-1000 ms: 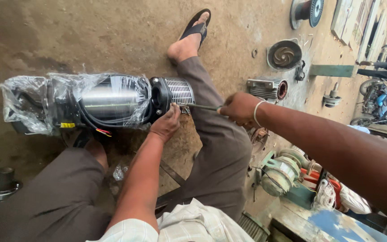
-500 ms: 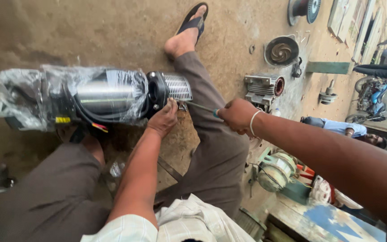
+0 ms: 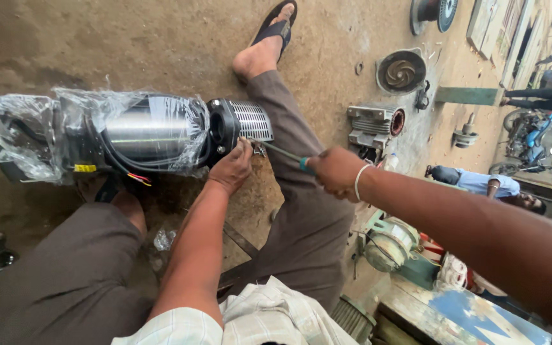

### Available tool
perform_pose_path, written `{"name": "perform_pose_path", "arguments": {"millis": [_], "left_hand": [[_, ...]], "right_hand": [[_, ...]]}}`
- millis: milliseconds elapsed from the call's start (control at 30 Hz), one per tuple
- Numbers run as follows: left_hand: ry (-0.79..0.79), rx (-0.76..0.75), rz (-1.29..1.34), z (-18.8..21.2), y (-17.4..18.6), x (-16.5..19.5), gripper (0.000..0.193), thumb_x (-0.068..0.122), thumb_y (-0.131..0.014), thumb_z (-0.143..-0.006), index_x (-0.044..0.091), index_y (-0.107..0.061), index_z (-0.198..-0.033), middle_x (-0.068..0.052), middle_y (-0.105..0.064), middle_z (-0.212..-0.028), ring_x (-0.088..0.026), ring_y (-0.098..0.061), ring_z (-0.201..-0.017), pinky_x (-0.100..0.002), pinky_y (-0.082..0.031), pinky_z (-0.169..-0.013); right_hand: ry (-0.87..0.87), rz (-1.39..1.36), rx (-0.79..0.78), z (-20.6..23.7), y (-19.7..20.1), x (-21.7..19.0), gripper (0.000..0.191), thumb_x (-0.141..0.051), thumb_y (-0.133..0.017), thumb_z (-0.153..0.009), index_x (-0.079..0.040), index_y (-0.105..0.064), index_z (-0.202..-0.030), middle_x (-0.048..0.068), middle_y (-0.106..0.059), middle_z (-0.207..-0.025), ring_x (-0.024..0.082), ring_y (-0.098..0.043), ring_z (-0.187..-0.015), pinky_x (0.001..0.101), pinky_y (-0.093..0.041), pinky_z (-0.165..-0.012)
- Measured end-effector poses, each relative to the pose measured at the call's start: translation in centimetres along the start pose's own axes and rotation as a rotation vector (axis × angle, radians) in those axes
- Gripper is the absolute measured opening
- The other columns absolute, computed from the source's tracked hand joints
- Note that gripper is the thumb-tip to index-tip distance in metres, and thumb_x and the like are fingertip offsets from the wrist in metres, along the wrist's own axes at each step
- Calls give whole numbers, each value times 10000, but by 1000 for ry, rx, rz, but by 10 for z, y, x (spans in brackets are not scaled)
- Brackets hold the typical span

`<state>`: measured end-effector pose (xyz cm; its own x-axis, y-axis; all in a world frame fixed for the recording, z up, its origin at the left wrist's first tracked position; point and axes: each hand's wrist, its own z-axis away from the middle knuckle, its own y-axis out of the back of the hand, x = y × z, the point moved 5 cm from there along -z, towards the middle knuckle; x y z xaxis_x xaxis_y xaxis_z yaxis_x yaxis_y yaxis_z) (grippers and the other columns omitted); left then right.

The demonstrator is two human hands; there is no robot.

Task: The person sits on the floor and uses a screwdriver to fasten screws into the end cover of a new electric motor. They repeatedly pick up screws, align them, and tighten them while adjusting the motor's position.

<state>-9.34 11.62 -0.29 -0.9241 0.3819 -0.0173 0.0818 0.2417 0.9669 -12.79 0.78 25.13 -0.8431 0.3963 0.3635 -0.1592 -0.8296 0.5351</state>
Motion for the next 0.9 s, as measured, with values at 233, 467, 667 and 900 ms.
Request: {"name": "perform_pose_path", "arguments": {"millis": [233,467,667,900], "left_hand": [[-21,1,-57,0,-2,0,466,185,-483,-900,-89,-704,-1205,-238,-653,-1275,-359,-531,-1256,-433,-364,-1114],[-2,9,14,0,-7,7,469,208,-471,-900,-83,-707,-1182,-227,-648,-1298,-363,-537,-1255,-424,-373,-1118],[-29,14,-43,1,-2,1,471,208,-460,-923,-109,-717,-1157,-255,-671,-1252,-371,-555,-1239,-422,-374,-1102],[-17,17,-40,0,-2,2,476,215,-460,-913,-97,-712,-1168,-237,-666,-1249,-353,-553,-1243,-411,-365,-1117]], "right_hand": [[927,1218,551,36,3,-27,203,-238,-648,-870,-84,-696,-992,113,-679,-857,257,-654,-666,384,-506,-537],[333,766,195,9,24,-35,340,-308,-646,-968,6,-767,-1023,142,-698,-838,213,-614,-611,336,-481,-490],[621,796,328,11,33,-43,304,-282,-750,-785,-28,-742,-952,167,-692,-794,302,-662,-653,326,-410,-540],[1360,1696,732,61,-3,-36,353,-217,-584,-826,57,-698,-1016,75,-644,-768,185,-626,-609,305,-492,-475]]}}
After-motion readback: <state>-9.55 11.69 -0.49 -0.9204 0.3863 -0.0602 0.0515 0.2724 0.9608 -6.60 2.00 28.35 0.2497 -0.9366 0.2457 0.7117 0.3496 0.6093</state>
